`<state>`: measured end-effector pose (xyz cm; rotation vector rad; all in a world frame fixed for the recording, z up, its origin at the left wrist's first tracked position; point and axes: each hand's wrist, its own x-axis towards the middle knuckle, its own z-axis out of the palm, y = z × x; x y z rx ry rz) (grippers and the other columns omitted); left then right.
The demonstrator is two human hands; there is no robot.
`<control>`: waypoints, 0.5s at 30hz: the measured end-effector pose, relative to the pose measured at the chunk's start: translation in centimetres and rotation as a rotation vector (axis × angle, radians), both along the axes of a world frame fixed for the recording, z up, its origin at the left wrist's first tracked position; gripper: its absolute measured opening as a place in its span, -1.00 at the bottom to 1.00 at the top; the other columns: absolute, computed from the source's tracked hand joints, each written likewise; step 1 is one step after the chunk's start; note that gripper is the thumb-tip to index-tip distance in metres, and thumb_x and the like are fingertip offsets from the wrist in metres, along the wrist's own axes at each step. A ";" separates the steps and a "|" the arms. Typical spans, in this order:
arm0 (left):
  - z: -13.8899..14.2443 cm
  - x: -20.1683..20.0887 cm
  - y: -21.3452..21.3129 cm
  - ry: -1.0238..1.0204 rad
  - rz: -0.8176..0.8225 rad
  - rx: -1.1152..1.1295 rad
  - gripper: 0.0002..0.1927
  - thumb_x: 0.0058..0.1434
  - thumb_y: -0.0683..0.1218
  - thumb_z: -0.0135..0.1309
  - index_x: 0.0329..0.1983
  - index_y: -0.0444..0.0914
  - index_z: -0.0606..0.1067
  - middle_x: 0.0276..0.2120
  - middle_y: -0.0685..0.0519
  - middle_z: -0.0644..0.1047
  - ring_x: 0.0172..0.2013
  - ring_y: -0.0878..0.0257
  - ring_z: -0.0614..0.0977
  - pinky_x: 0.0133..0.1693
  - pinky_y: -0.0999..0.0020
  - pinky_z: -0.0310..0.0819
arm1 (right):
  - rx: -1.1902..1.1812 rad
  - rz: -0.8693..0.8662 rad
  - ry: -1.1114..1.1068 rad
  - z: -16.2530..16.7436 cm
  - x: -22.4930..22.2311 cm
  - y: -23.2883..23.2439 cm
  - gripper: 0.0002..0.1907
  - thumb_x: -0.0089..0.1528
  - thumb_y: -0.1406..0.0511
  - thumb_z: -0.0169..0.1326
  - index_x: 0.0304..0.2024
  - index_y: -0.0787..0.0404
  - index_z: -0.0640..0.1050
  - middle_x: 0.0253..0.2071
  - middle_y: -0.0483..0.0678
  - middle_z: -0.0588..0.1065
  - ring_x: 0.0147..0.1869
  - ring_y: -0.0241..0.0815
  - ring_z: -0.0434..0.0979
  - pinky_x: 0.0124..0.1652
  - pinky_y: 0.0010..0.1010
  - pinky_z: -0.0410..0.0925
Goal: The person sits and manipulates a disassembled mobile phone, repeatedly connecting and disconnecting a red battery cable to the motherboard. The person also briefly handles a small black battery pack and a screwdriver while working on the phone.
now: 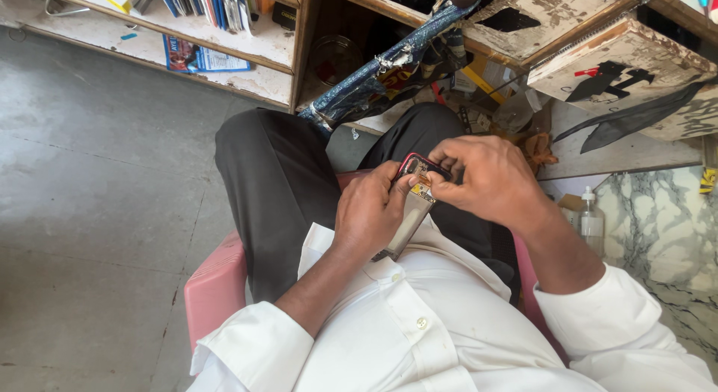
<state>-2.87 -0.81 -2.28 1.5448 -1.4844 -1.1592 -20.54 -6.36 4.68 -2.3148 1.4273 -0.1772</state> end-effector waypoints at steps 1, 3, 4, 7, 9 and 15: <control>0.0 0.0 0.0 -0.001 -0.008 0.000 -0.69 0.37 0.09 0.02 -0.30 -0.24 0.51 -0.59 -0.08 0.54 -0.51 0.01 0.60 -0.38 0.03 0.38 | 0.069 -0.013 -0.029 -0.1 -0.4 -0.4 -0.75 0.07 0.24 0.30 -0.26 0.24 0.65 -0.43 -0.02 0.59 -0.45 -0.21 0.60 -0.39 -0.35 0.44; 0.0 0.0 0.0 -0.009 -0.022 0.002 -0.66 0.39 0.10 0.03 -0.31 -0.26 0.51 -0.57 -0.09 0.54 -0.51 0.01 0.60 -0.38 0.03 0.38 | 0.237 -0.071 -0.140 -0.6 -1.0 -1.1 -0.78 0.08 0.26 0.29 -0.27 0.22 0.66 -0.49 -0.09 0.59 -0.45 -0.32 0.55 -0.39 -0.43 0.43; 0.0 0.0 0.1 0.002 -0.017 -0.014 -0.68 0.38 0.09 0.03 -0.30 -0.25 0.52 -0.56 -0.08 0.55 -0.51 0.01 0.61 -0.38 0.04 0.38 | 0.321 -0.100 -0.195 -1.0 -1.2 -1.4 -0.80 0.09 0.26 0.29 -0.27 0.21 0.66 -0.51 -0.12 0.60 -0.44 -0.38 0.53 -0.40 -0.47 0.43; -0.2 -0.3 0.2 0.038 -0.014 -0.052 -0.70 0.36 0.08 0.04 -0.27 -0.24 0.54 -0.54 -0.07 0.57 -0.49 0.02 0.62 -0.39 0.05 0.39 | 0.536 -0.063 -0.287 -1.7 -1.6 -2.6 -0.83 0.12 0.28 0.28 -0.29 0.22 0.65 -0.51 -0.16 0.56 -0.43 -0.47 0.46 -0.42 -0.48 0.37; -0.3 -0.3 0.2 0.050 -0.018 -0.064 -0.71 0.36 0.07 0.04 -0.26 -0.24 0.54 -0.53 -0.08 0.57 -0.48 0.02 0.62 -0.38 0.06 0.39 | 0.464 -0.017 -0.153 -1.8 -1.6 -2.9 -0.81 0.07 0.28 0.31 -0.32 0.24 0.62 -0.57 -0.12 0.52 -0.48 -0.41 0.43 -0.45 -0.43 0.34; -0.3 -0.1 0.2 0.018 -0.007 -0.069 -0.71 0.38 0.07 0.07 -0.28 -0.25 0.53 -0.61 -0.11 0.52 -0.53 -0.02 0.58 -0.42 0.06 0.36 | 0.364 0.027 -0.029 -2.1 -1.5 -2.7 -0.79 0.07 0.28 0.31 -0.32 0.25 0.61 -0.58 -0.11 0.52 -0.52 -0.36 0.47 -0.46 -0.42 0.34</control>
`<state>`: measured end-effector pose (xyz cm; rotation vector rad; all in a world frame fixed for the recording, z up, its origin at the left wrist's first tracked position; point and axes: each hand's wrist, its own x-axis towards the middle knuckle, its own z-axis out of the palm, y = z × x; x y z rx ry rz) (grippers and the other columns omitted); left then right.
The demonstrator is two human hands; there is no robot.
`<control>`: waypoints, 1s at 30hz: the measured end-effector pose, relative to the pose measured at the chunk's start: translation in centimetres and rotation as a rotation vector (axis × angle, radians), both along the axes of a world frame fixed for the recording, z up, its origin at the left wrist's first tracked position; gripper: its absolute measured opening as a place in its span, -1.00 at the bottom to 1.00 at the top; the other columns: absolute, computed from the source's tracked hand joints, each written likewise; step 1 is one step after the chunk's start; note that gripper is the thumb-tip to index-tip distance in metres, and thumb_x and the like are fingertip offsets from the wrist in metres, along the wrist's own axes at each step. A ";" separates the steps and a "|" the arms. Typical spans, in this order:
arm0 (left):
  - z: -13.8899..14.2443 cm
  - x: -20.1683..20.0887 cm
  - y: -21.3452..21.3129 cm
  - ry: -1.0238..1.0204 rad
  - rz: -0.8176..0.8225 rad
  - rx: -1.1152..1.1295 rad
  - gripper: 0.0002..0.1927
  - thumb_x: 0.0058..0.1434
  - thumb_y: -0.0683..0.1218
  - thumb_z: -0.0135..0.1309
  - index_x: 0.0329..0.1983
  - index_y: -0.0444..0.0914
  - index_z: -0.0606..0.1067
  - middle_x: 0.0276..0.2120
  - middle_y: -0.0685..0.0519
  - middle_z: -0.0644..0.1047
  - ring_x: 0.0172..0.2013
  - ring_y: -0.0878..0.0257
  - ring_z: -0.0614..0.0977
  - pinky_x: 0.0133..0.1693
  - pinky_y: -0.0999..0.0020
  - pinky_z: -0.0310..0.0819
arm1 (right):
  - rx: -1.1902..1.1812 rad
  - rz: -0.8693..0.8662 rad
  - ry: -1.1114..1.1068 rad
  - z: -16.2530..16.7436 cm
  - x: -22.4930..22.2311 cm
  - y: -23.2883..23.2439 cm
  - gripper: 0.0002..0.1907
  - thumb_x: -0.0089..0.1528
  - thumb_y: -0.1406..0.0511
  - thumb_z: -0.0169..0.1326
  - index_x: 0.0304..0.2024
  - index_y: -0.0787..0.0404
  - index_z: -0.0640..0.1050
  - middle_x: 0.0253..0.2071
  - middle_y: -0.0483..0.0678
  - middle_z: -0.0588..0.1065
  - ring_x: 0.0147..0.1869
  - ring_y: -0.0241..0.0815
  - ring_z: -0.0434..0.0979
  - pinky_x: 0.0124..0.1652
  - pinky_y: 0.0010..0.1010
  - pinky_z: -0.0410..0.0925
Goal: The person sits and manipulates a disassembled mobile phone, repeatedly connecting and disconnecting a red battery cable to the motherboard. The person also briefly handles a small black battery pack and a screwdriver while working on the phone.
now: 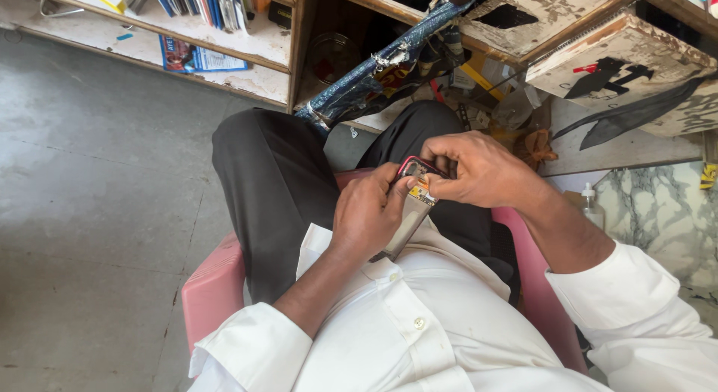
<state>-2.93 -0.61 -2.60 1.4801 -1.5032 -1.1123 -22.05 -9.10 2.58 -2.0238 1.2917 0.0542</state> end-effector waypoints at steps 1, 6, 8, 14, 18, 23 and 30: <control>0.0 0.1 0.0 0.027 0.005 0.016 -0.72 0.37 0.06 0.07 -0.27 -0.24 0.54 -0.62 -0.11 0.52 -0.56 0.00 0.57 -0.44 0.08 0.36 | -0.004 -0.012 0.007 -0.2 -0.2 0.1 -0.79 0.08 0.28 0.31 -0.31 0.25 0.62 -0.56 -0.10 0.53 -0.51 -0.35 0.48 -0.45 -0.43 0.35; -0.3 0.5 -0.6 0.127 0.021 0.043 -0.72 0.38 0.05 0.06 -0.26 -0.26 0.54 -0.63 -0.05 0.51 -0.64 0.16 0.50 -0.48 0.20 0.35 | 0.424 -0.137 -0.521 -1.8 -1.3 -0.1 -0.79 0.27 0.34 0.14 -0.09 0.35 0.60 -0.28 -0.11 0.60 -0.23 -0.41 0.54 -0.20 -0.54 0.45; -0.5 0.6 -0.7 0.217 0.029 0.079 -0.72 0.39 0.05 0.05 -0.25 -0.26 0.56 -0.63 0.00 0.53 -0.63 0.25 0.48 -0.48 0.24 0.36 | 0.472 -0.174 -0.571 -2.2 -1.7 -0.1 -0.76 0.29 0.34 0.12 -0.05 0.38 0.59 -0.26 -0.10 0.61 -0.21 -0.40 0.55 -0.19 -0.54 0.46; -0.9 0.8 -0.9 0.293 0.052 0.087 -0.67 0.35 0.08 0.13 -0.28 -0.30 0.57 -0.56 0.05 0.58 -0.52 0.40 0.48 -0.44 0.36 0.40 | 0.362 -0.256 -0.533 -2.0 -1.0 1.3 -0.73 0.29 0.34 0.16 -0.01 0.39 0.64 -0.28 -0.06 0.62 -0.29 -0.39 0.51 -0.29 -0.53 0.41; -0.5 0.6 -0.8 0.315 0.069 0.114 -0.70 0.26 0.08 0.19 -0.27 -0.27 0.60 -0.53 0.08 0.63 -0.51 0.43 0.56 -0.44 0.40 0.43 | 0.354 -0.266 -0.535 -1.2 -0.8 1.7 -0.70 0.29 0.32 0.15 0.01 0.39 0.64 -0.23 -0.06 0.64 -0.24 -0.39 0.53 -0.27 -0.52 0.43; -0.3 0.6 -0.8 0.409 0.097 0.127 -0.75 0.27 0.01 0.20 -0.25 -0.29 0.62 -0.49 0.11 0.65 -0.47 0.46 0.60 -0.40 0.44 0.49 | 0.504 -0.287 -0.665 -0.7 -1.7 1.4 -0.61 0.35 0.23 0.02 0.08 0.39 0.60 -0.15 -0.02 0.66 -0.13 -0.29 0.66 -0.11 -0.42 0.56; -0.4 0.5 -0.7 0.430 0.092 0.075 -0.78 0.29 -0.03 0.19 -0.24 -0.31 0.62 -0.49 0.10 0.65 -0.47 0.49 0.56 -0.44 0.47 0.46 | 0.482 -0.274 -0.755 -1.7 -2.9 2.3 -0.64 0.36 0.30 0.06 0.09 0.47 0.57 -0.14 0.05 0.62 -0.10 -0.24 0.63 -0.05 -0.40 0.53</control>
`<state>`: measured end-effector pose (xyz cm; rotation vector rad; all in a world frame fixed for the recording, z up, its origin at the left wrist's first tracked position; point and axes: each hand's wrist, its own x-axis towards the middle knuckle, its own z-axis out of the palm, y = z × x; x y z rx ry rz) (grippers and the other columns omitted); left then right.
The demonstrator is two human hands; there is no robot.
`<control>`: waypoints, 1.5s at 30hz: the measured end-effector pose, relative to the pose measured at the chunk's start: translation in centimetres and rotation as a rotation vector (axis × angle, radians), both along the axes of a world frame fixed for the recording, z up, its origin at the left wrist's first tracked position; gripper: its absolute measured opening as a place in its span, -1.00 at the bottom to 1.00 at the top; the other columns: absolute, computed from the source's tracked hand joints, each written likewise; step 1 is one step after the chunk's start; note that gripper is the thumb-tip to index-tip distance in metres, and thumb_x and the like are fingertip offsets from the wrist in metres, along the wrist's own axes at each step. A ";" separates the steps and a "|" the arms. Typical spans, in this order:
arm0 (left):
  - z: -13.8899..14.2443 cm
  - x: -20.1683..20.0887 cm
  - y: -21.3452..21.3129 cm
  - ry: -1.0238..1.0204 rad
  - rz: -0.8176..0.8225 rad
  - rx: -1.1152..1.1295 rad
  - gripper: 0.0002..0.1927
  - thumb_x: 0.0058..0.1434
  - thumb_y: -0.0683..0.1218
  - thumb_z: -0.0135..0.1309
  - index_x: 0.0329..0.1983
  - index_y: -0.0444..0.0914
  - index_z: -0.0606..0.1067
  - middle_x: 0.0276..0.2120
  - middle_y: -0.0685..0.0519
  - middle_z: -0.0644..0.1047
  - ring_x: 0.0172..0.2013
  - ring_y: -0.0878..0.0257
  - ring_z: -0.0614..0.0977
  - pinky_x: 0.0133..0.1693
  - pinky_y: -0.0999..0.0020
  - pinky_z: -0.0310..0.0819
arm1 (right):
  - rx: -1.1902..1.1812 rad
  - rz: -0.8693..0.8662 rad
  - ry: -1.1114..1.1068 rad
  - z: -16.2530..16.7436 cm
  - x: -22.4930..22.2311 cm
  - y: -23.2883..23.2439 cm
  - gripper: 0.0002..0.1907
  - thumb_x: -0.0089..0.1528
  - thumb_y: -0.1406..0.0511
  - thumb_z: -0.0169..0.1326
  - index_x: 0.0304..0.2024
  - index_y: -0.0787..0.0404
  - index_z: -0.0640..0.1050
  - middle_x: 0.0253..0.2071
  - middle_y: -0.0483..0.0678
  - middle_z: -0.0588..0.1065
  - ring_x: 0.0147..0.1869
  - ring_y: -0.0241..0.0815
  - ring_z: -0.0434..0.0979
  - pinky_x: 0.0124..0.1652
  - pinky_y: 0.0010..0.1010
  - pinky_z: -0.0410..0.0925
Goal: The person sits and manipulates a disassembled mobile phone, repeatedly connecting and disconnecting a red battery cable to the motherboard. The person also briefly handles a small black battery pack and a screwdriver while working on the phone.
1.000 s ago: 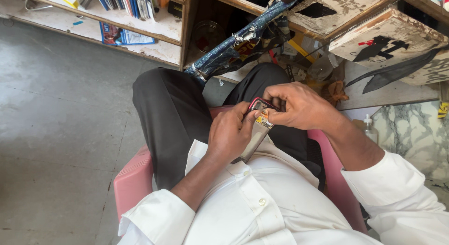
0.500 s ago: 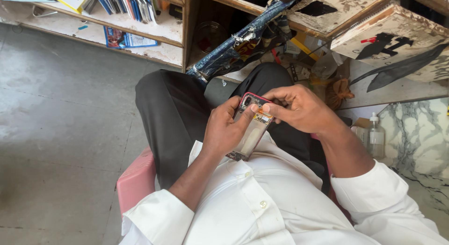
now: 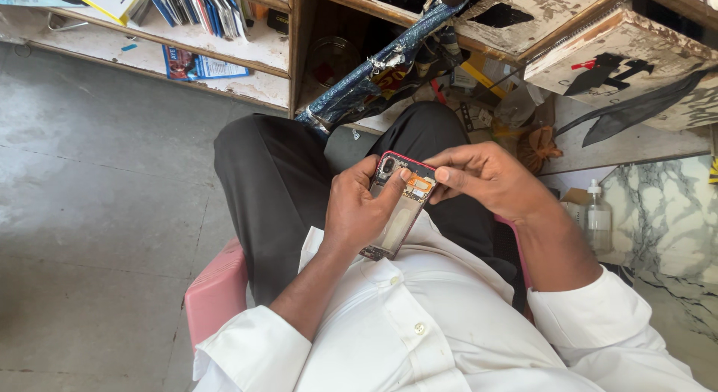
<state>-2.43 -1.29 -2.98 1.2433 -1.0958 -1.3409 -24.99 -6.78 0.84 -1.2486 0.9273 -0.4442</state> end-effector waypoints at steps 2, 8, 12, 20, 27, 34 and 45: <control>0.1 0.0 0.1 0.010 0.003 -0.018 -0.78 0.30 -0.03 0.19 -0.24 -0.30 0.62 -0.49 0.12 0.64 -0.48 0.51 0.55 -0.45 0.47 0.44 | -0.019 0.002 0.007 -0.3 0.1 0.2 -0.67 0.37 0.31 0.05 0.07 0.47 0.57 -0.16 0.03 0.61 -0.11 -0.26 0.62 -0.07 -0.43 0.52; 0.4 0.0 0.4 -0.055 0.031 -0.021 -0.78 0.29 -0.04 0.20 -0.33 -0.31 0.60 -0.61 0.14 0.56 -0.60 0.51 0.41 -0.57 0.43 0.26 | -0.166 -0.045 0.121 -0.1 1.3 1.1 -0.76 0.36 0.37 0.05 0.00 0.44 0.58 -0.23 -0.04 0.60 -0.22 -0.38 0.56 -0.19 -0.54 0.47; 0.5 -0.1 0.4 -0.073 0.057 -0.046 -0.75 0.29 -0.03 0.22 -0.38 -0.31 0.58 -0.65 0.14 0.53 -0.60 0.51 0.38 -0.58 0.43 0.23 | -0.305 -0.101 0.332 0.5 2.2 2.1 -0.80 0.34 0.39 0.05 -0.08 0.41 0.61 -0.35 -0.07 0.58 -0.34 -0.42 0.51 -0.35 -0.58 0.39; 1.0 0.4 0.3 -0.107 0.052 -0.013 -0.75 0.27 0.03 0.21 -0.30 -0.27 0.61 -0.59 0.08 0.60 -0.59 0.45 0.51 -0.53 0.40 0.36 | -0.284 -0.036 0.197 1.6 2.3 0.8 -0.73 0.36 0.35 0.02 0.03 0.41 0.58 -0.22 -0.05 0.64 -0.24 -0.41 0.58 -0.21 -0.59 0.49; 1.9 0.1 0.6 -0.221 0.002 -0.074 -0.76 0.24 0.02 0.26 -0.26 -0.27 0.63 -0.57 0.07 0.61 -0.63 0.37 0.52 -0.50 0.36 0.37 | -0.421 -0.047 0.316 2.3 3.3 0.9 -0.73 0.33 0.35 0.13 0.01 0.42 0.62 -0.21 -0.05 0.65 -0.20 -0.43 0.57 -0.22 -0.58 0.47; 1.7 0.8 0.7 -0.052 -0.081 -0.058 -0.77 0.36 -0.05 0.05 -0.04 -0.28 0.55 -0.40 0.03 0.65 -0.41 0.38 0.63 -0.33 0.39 0.48 | -0.412 -0.134 0.224 1.7 3.9 0.5 -0.79 0.36 0.34 0.11 -0.06 0.40 0.60 -0.23 -0.08 0.62 -0.19 -0.47 0.55 -0.22 -0.61 0.46; 0.9 0.3 0.9 -0.070 -0.070 -0.037 -0.76 0.41 -0.06 0.00 -0.10 -0.29 0.60 -0.51 0.06 0.60 -0.51 0.42 0.52 -0.42 0.40 0.40 | -0.418 -0.097 0.233 0.4 2.7 0.7 -0.79 0.37 0.32 0.10 -0.08 0.39 0.58 -0.27 -0.12 0.60 -0.22 -0.50 0.52 -0.27 -0.62 0.44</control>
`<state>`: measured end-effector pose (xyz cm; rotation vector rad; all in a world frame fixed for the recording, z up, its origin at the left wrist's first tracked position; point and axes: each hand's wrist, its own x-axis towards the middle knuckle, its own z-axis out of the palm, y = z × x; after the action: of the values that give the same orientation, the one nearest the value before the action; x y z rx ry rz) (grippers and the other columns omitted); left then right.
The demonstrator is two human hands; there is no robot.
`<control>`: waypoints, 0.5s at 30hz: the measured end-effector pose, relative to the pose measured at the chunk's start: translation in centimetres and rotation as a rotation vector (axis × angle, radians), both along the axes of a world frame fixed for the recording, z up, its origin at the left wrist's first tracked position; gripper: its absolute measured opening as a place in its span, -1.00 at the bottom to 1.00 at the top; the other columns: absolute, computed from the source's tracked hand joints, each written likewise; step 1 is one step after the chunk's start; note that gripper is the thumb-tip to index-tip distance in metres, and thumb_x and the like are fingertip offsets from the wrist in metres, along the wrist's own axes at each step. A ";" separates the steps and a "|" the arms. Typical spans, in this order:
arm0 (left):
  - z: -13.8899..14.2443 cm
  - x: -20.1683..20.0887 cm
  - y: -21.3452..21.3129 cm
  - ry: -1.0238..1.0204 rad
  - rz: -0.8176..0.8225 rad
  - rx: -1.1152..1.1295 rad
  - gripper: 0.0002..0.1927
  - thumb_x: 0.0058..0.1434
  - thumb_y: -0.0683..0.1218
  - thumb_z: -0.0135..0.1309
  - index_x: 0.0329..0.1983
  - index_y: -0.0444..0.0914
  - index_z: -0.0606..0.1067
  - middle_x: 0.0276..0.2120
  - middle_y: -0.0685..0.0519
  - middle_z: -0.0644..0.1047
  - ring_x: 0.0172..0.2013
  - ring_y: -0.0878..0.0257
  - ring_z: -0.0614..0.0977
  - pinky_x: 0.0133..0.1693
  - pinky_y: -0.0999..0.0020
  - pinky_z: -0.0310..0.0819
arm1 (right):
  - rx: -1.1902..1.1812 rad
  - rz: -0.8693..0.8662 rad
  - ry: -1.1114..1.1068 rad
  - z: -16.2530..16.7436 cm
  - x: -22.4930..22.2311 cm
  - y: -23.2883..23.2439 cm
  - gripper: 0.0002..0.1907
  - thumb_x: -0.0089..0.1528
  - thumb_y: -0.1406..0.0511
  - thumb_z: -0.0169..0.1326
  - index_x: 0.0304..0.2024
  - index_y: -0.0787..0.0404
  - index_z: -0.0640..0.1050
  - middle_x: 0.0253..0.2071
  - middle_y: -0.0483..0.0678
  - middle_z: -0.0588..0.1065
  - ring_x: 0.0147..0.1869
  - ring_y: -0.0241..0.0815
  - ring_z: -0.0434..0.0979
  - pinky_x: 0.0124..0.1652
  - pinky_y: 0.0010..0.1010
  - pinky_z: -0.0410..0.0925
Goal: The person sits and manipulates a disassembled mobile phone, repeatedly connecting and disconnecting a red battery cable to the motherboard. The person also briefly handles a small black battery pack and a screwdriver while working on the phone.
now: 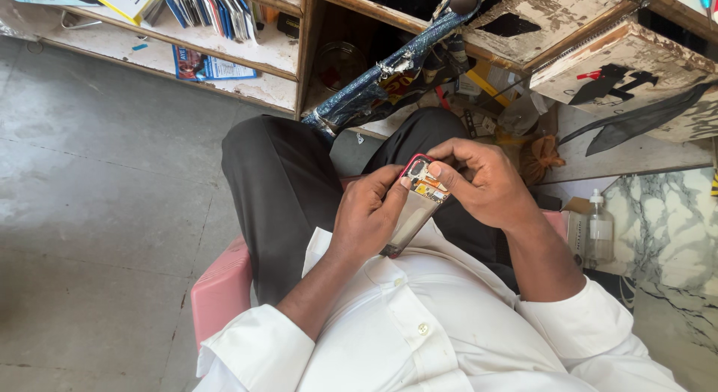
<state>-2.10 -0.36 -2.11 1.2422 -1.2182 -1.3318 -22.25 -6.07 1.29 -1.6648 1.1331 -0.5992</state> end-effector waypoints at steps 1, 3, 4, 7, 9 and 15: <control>0.0 0.0 0.0 0.002 0.011 0.000 -0.77 0.39 -0.07 0.01 -0.12 -0.29 0.60 -0.52 0.07 0.59 -0.53 0.44 0.50 -0.44 0.41 0.38 | 0.000 0.002 0.007 0.0 0.0 0.0 -0.79 0.36 0.32 0.10 -0.09 0.39 0.58 -0.27 -0.11 0.60 -0.23 -0.50 0.51 -0.28 -0.62 0.43; 0.1 -0.1 0.0 0.007 0.031 0.000 -0.79 0.37 -0.08 0.03 -0.17 -0.30 0.60 -0.56 0.10 0.58 -0.58 0.48 0.46 -0.49 0.43 0.34 | -0.004 0.014 0.009 0.1 0.0 0.1 -0.78 0.36 0.32 0.10 -0.08 0.39 0.58 -0.27 -0.11 0.60 -0.23 -0.50 0.52 -0.27 -0.62 0.44; 0.2 -0.2 0.0 -0.011 0.041 -0.017 -0.80 0.35 -0.09 0.04 -0.20 -0.30 0.60 -0.58 0.10 0.56 -0.60 0.48 0.42 -0.51 0.43 0.31 | -0.006 0.019 0.010 0.2 -0.1 0.1 -0.78 0.36 0.31 0.10 -0.08 0.39 0.58 -0.28 -0.11 0.60 -0.23 -0.50 0.52 -0.26 -0.62 0.44; 0.3 -0.1 0.0 -0.045 0.061 -0.045 -0.82 0.32 -0.10 0.07 -0.27 -0.31 0.60 -0.64 0.11 0.51 -0.64 0.48 0.32 -0.56 0.41 0.21 | 0.008 0.014 0.030 0.5 0.2 0.3 -0.79 0.35 0.32 0.09 -0.08 0.39 0.57 -0.27 -0.11 0.60 -0.24 -0.50 0.52 -0.27 -0.61 0.44; 0.4 -0.1 0.0 -0.052 0.067 -0.034 -0.83 0.30 -0.10 0.09 -0.29 -0.30 0.60 -0.66 0.11 0.49 -0.66 0.49 0.29 -0.58 0.41 0.18 | -0.008 0.028 0.026 0.7 0.4 0.3 -0.79 0.35 0.33 0.09 -0.07 0.39 0.58 -0.27 -0.11 0.61 -0.23 -0.50 0.53 -0.25 -0.61 0.46; 0.7 0.0 0.0 -0.091 0.069 -0.073 -0.86 0.24 -0.10 0.10 -0.29 -0.27 0.60 -0.68 0.12 0.48 -0.71 0.46 0.28 -0.60 0.38 0.15 | -0.030 0.065 0.074 1.6 1.2 0.4 -0.82 0.32 0.35 0.11 -0.11 0.37 0.61 -0.34 -0.12 0.60 -0.28 -0.49 0.51 -0.29 -0.60 0.43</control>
<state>-2.14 -0.41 -1.44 1.2932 -1.2647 -1.1822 -21.08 -5.67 2.89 -1.7552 1.1231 -0.5196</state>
